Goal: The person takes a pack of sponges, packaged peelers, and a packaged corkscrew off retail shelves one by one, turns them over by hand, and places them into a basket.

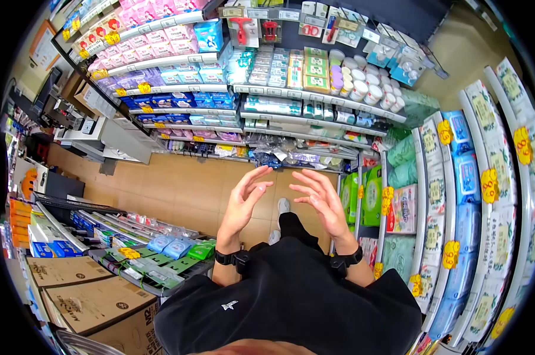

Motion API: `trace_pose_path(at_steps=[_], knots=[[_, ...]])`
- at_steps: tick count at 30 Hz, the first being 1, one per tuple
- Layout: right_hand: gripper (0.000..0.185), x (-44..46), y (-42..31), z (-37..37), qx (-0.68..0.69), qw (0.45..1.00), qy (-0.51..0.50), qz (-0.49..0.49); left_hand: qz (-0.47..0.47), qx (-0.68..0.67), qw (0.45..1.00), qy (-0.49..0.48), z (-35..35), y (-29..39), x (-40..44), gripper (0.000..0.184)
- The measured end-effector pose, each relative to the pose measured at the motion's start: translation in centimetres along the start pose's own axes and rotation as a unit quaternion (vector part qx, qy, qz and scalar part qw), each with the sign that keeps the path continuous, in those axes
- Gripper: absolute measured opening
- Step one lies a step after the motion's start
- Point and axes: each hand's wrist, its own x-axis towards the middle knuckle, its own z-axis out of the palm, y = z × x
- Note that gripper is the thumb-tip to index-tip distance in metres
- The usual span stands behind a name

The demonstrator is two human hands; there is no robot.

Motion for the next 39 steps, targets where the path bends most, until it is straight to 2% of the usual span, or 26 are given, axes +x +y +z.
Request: trace_pose_path(at_steps=[11, 21, 28, 39], knots=[[0.052, 13.0, -0.4, -4.6, 0.014, 0.997, -0.061, -0.052, 0.045, 0.032, 0.997, 0.045, -2.0, 2.6, 12.2, 0.045], [0.054, 22.7, 0.0, -9.0, 0.040, 0.997, -0.063, -0.022, 0.058, 0.046, 0.992, 0.100, -3.1, 3.1, 22.4, 0.045], [0.050, 29.1, 0.5, -9.8, 0.022, 0.996, -0.084, -0.020, 0.059, 0.043, 0.979, 0.188, -6.1, 2.1, 26.8, 0.046], [0.049, 40.6, 2.4, -8.3, -0.034, 0.997, -0.059, -0.038, 0.100, 0.131, 0.968, 0.188, -12.6, 3.2, 38.2, 0.054]])
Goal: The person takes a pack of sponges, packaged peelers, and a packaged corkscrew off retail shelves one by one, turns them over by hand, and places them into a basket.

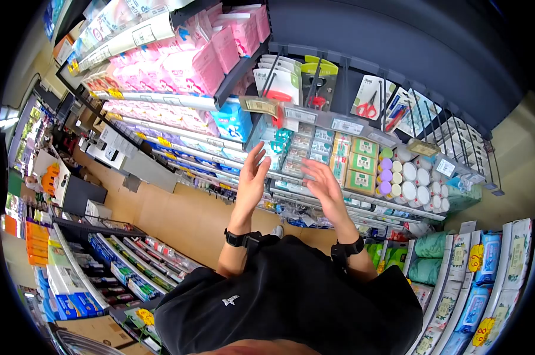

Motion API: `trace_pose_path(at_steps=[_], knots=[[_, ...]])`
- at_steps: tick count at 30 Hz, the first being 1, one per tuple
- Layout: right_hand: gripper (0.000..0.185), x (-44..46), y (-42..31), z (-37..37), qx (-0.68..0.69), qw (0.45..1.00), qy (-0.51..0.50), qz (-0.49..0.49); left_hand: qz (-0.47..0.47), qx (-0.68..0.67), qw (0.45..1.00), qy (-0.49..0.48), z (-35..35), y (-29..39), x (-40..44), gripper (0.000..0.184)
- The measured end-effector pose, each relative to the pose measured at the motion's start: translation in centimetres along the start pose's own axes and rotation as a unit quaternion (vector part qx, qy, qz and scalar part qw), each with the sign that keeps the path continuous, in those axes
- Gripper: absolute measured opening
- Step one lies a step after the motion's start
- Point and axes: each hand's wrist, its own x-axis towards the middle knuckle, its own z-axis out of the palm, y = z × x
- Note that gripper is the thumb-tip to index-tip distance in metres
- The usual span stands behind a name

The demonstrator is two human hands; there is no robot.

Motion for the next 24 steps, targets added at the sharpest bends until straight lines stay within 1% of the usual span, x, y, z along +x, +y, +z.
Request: trace_pose_path(at_steps=[2, 5, 6, 8, 9, 10, 12, 14, 15, 16, 17, 18, 20, 21, 23, 24], knots=[[0.047, 2.1, 0.7, 0.0, -0.019, 1.000, 0.020, -0.012, 0.045, 0.019, 0.999, 0.001, 0.4, -0.3, 2.4, 0.061], [0.051, 5.2, 1.7, 0.0, -0.035, 0.998, 0.040, -0.017, 0.094, 0.092, 0.991, 0.010, 0.9, -1.3, 6.0, 0.070], [0.052, 6.2, 2.0, 0.1, -0.051, 0.997, 0.052, -0.017, 0.100, 0.089, 0.991, 0.007, 1.0, -1.6, 7.1, 0.070], [0.055, 7.9, 2.6, 0.1, -0.061, 0.996, 0.063, -0.025, 0.150, 0.126, 0.981, 0.011, 1.1, -2.2, 8.9, 0.071], [0.057, 8.6, 3.2, 0.0, -0.074, 0.994, 0.072, -0.035, 0.134, 0.122, 0.983, -0.004, 1.1, -1.6, 9.4, 0.071], [0.059, 9.2, 3.8, -0.2, -0.087, 0.992, 0.083, -0.044, 0.138, 0.120, 0.983, -0.007, 1.0, -0.9, 9.9, 0.071], [0.062, 10.1, 4.5, -0.2, -0.100, 0.990, 0.088, -0.037, 0.094, 0.066, 0.993, -0.038, 1.0, 0.2, 10.5, 0.071], [0.055, 10.9, 4.9, 0.3, -0.134, 0.979, 0.152, -0.008, 0.116, 0.078, 0.989, -0.048, 0.8, -1.4, 11.7, 0.072], [0.055, 11.6, 5.6, 0.1, -0.132, 0.979, 0.155, -0.011, 0.141, 0.108, 0.984, -0.019, 1.1, -2.4, 12.3, 0.071], [0.053, 12.2, 6.4, -0.4, -0.185, 0.970, 0.152, -0.038, 0.165, 0.137, 0.977, 0.010, 1.1, -3.3, 12.8, 0.071], [0.052, 12.5, 7.2, -0.8, -0.239, 0.957, 0.150, -0.065, 0.153, 0.146, 0.977, -0.023, 0.9, -4.1, 13.5, 0.072], [0.052, 12.6, 7.3, -0.6, -0.238, 0.957, 0.154, -0.065, 0.153, 0.146, 0.977, -0.027, 0.7, -4.2, 13.8, 0.072], [0.046, 12.9, 7.2, -0.1, -0.221, 0.959, 0.174, -0.041, 0.103, 0.135, 0.983, -0.076, 0.5, -4.3, 14.3, 0.062], [0.046, 13.1, 7.7, -0.4, -0.220, 0.959, 0.176, -0.041, 0.103, 0.135, 0.982, -0.078, 0.6, -4.1, 14.6, 0.062], [0.041, 13.5, 9.1, -1.4, -0.291, 0.937, 0.191, -0.025, 0.124, 0.120, 0.982, -0.081, 0.6, -4.0, 15.1, 0.073], [0.041, 13.5, 9.1, -1.2, -0.291, 0.937, 0.193, -0.024, 0.130, 0.115, 0.981, -0.082, 0.6, -4.1, 15.2, 0.077]])
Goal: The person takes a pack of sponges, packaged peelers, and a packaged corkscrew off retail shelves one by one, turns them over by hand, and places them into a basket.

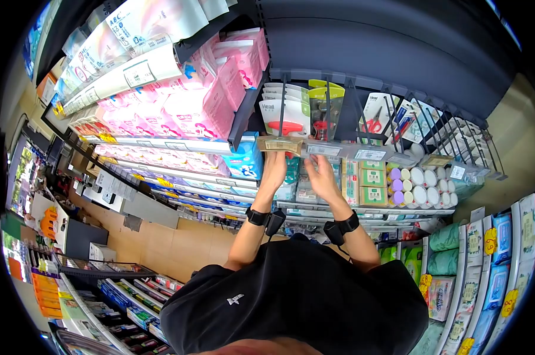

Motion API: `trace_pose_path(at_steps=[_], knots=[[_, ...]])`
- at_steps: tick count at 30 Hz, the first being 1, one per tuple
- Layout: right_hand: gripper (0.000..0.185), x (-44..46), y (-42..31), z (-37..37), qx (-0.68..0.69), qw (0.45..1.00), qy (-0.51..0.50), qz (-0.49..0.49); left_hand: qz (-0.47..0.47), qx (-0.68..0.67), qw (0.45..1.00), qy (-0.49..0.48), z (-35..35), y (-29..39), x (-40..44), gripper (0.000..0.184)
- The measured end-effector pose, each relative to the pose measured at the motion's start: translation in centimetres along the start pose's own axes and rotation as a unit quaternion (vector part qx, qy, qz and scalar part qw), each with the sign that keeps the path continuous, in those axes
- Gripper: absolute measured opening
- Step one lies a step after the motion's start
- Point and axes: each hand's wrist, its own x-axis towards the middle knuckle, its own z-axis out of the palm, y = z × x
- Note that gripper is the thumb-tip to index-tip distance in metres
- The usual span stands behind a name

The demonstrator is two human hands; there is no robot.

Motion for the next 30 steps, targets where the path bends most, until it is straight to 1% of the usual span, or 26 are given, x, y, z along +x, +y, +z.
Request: trace_pose_path(at_steps=[2, 3, 6, 8, 9, 10, 11, 12, 14, 19, 23, 26, 28, 29, 30], knots=[[0.037, 0.0, -0.3, 0.1, 0.002, 1.000, 0.025, -0.016, -0.048, 0.058, 0.997, 0.004, 0.4, -0.8, -0.1, 0.064], [0.037, -0.1, -0.5, 0.0, 0.001, 1.000, 0.027, -0.015, -0.048, 0.057, 0.997, 0.002, 0.5, -0.6, -0.2, 0.064], [0.036, -0.3, -0.4, -0.1, -0.003, 0.999, 0.031, -0.018, -0.025, 0.056, 0.996, 0.059, 0.4, 0.0, -0.8, 0.069], [0.033, -0.6, 0.9, 0.0, -0.038, 0.996, 0.075, -0.038, -0.023, 0.055, 0.998, 0.011, 0.0, 0.3, -1.7, 0.066], [0.033, -0.9, -0.1, 0.0, -0.037, 0.996, 0.075, -0.038, -0.014, 0.067, 0.997, 0.028, 0.1, 0.6, -2.4, 0.066], [0.032, -1.4, -2.2, -0.3, -0.007, 0.996, 0.076, -0.052, -0.015, 0.068, 0.997, 0.027, 0.0, 1.0, -2.7, 0.066], [0.031, -1.9, -3.8, -0.6, 0.023, 0.995, 0.077, -0.065, -0.022, 0.062, 0.998, 0.013, -0.2, 1.4, -3.1, 0.066], [0.031, -2.2, -4.6, -0.8, 0.024, 0.995, 0.077, -0.062, -0.029, 0.055, 0.998, -0.001, -0.4, 2.0, -3.5, 0.066], [0.035, -2.8, -5.5, -1.2, 0.021, 0.994, 0.048, -0.092, -0.035, 0.044, 0.998, -0.007, -0.8, 3.5, -4.2, 0.066], [0.042, -4.6, -6.6, -1.3, 0.046, 0.994, 0.042, -0.091, -0.016, 0.022, 1.000, 0.003, -1.8, 4.9, -5.6, 0.066], [0.048, -6.1, -8.5, -1.2, 0.044, 0.993, 0.040, -0.100, -0.015, 0.017, 1.000, -0.015, -2.8, 5.9, -7.3, 0.066], [0.049, -7.5, -9.5, -1.2, 0.047, 0.995, 0.039, -0.085, -0.046, 0.008, 0.998, -0.029, -3.8, 7.0, -8.6, 0.064], [0.051, -8.5, -10.0, -1.1, 0.059, 0.995, 0.036, -0.073, -0.048, -0.018, 0.997, -0.049, -4.8, 8.1, -9.2, 0.062], [0.053, -9.0, -10.2, -1.0, 0.072, 0.995, 0.030, -0.063, -0.027, -0.001, 0.999, -0.047, -4.6, 6.5, -9.7, 0.061], [0.053, -9.5, -10.3, -1.0, 0.071, 0.995, 0.033, -0.060, -0.029, -0.001, 0.998, -0.050, -4.9, 7.0, -10.1, 0.061]])
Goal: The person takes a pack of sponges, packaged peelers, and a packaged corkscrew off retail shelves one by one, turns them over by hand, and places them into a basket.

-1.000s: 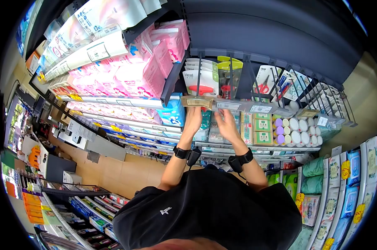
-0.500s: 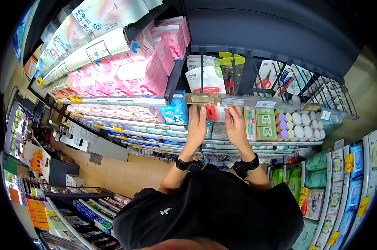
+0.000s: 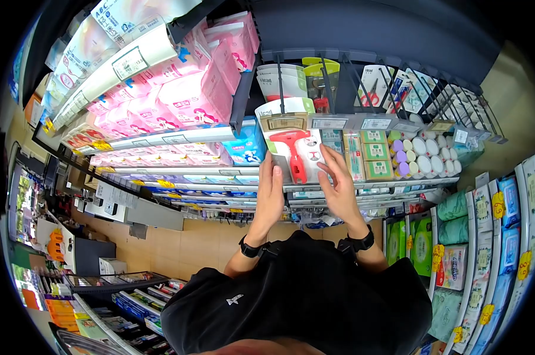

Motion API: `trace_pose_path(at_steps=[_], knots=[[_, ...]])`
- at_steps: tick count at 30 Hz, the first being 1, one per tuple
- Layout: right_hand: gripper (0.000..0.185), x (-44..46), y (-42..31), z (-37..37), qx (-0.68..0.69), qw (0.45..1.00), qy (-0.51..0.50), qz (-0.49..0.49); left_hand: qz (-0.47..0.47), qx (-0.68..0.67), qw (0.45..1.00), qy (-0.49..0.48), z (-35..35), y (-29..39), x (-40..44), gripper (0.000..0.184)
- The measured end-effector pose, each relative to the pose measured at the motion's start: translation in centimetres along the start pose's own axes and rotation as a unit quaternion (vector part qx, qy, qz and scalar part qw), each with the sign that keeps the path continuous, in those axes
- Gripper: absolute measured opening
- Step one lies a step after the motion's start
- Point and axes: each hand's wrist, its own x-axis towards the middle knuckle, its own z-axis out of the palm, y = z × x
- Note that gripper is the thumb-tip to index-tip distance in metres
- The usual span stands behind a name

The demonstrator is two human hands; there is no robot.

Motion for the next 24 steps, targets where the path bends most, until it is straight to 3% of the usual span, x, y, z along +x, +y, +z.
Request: trace_pose_path(at_steps=[6, 16, 19, 24], knots=[[0.056, -2.3, -1.0, 0.4, 0.013, 1.000, -0.008, -0.007, -0.009, -0.016, 1.000, -0.009, -1.7, 2.8, -2.4, 0.060], [0.058, -6.1, -2.7, -0.7, 0.052, 0.998, -0.024, 0.006, 0.001, -0.052, 0.998, 0.026, -0.9, 1.1, -6.5, 0.054], [0.057, -7.7, -3.3, -1.8, 0.052, 0.998, -0.025, 0.039, -0.065, -0.125, 0.989, 0.042, -0.3, 1.0, -7.7, 0.046], [0.053, -11.0, -3.9, -4.0, 0.051, 0.994, -0.022, 0.098, -0.115, -0.119, 0.986, 0.018, 0.1, 1.9, -10.2, 0.035]])
